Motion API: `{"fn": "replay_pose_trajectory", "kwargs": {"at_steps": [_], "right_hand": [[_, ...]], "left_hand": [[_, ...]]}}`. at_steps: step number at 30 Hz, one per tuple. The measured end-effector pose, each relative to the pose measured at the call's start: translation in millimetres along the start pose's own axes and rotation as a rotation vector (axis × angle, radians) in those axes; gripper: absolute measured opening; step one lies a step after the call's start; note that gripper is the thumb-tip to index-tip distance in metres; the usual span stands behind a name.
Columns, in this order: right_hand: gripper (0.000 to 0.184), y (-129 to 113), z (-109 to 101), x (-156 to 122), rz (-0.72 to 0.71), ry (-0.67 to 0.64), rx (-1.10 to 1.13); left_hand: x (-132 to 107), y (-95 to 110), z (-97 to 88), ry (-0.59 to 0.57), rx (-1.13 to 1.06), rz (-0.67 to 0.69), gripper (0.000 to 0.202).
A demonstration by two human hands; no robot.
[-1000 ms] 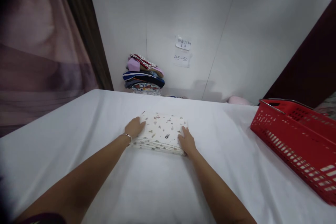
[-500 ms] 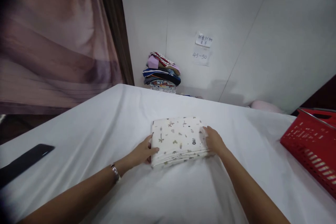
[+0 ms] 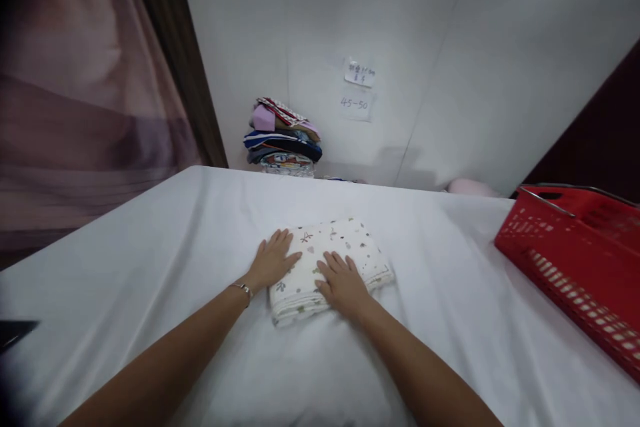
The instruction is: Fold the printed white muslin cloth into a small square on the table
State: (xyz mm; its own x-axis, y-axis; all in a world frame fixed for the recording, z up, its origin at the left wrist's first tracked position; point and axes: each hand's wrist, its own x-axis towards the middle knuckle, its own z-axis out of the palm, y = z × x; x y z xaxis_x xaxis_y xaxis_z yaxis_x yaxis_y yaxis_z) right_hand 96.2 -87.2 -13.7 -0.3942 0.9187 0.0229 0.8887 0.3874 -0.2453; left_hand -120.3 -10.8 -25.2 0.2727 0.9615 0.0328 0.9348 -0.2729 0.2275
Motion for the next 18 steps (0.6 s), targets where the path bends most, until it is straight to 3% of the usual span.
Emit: {"fn": "replay_pose_trajectory", "kwargs": {"at_steps": [5, 9, 13, 18], "right_hand": [[0.052, -1, -21, 2, 0.003, -0.089, 0.125], [0.056, 14, -33, -4, 0.09, 0.026, 0.079], [0.057, 39, -23, -16, 0.201, 0.089, -0.054], [0.056, 48, -14, -22, 0.236, 0.053, -0.062]], "left_hand": [[3, 7, -17.6, -0.074, 0.019, -0.03, 0.071], [-14, 27, -23.7, 0.002, 0.038, 0.036, 0.069], [-40, 37, -9.5, -0.008, 0.013, 0.207, 0.067], [-45, 36, -5.4, -0.071, 0.008, 0.206, 0.066]]}}
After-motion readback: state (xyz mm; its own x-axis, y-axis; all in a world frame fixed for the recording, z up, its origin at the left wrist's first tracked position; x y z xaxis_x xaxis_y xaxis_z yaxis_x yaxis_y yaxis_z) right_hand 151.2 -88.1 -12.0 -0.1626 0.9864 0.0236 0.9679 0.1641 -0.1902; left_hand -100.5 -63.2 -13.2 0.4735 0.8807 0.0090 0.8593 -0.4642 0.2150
